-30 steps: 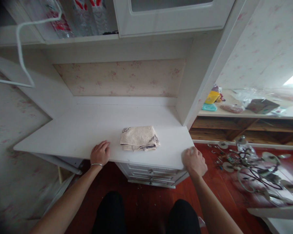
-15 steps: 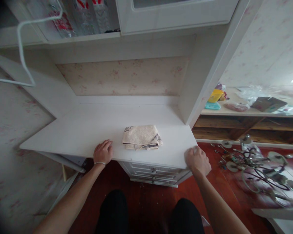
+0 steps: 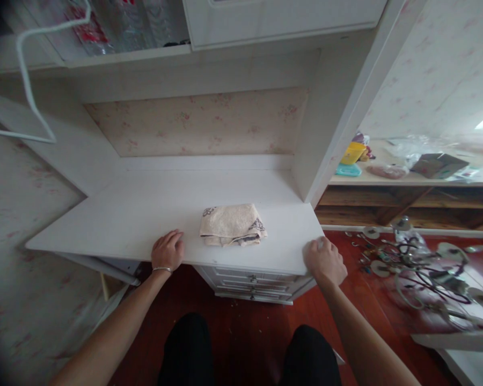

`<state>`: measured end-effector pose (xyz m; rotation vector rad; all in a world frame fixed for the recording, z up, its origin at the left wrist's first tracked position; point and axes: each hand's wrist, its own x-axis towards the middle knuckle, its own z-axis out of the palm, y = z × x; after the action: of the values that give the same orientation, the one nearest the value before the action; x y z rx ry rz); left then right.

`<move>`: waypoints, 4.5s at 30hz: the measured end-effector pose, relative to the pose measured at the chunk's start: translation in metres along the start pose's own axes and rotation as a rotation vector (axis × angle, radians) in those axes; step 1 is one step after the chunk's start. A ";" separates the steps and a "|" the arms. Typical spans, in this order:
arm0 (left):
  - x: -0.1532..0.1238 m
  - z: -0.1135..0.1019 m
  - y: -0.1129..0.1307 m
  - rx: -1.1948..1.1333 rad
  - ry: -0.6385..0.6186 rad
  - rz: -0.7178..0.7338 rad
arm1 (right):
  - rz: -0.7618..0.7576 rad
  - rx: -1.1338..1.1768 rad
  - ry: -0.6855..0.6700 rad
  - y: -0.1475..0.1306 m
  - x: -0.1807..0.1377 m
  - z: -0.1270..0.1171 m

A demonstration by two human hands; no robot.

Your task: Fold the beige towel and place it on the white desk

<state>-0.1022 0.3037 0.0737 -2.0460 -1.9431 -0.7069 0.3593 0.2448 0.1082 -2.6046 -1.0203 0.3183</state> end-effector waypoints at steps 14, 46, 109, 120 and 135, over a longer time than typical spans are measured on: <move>0.001 0.003 -0.003 0.027 -0.002 0.020 | -0.005 -0.024 0.009 0.001 0.003 0.003; 0.001 -0.003 0.004 0.037 -0.051 -0.027 | -0.036 -0.064 0.040 0.003 0.003 0.005; 0.001 -0.001 0.002 0.082 -0.071 0.022 | -0.069 -0.062 0.037 0.011 -0.004 0.003; -0.001 -0.005 0.009 0.066 -0.121 -0.043 | -0.048 -0.036 0.067 0.012 -0.004 0.005; 0.003 -0.008 0.007 0.119 -0.134 -0.013 | -0.077 0.032 0.063 0.017 -0.002 0.008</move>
<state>-0.0963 0.3021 0.0828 -2.0582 -2.0192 -0.4552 0.3653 0.2332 0.0945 -2.5232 -1.0814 0.2298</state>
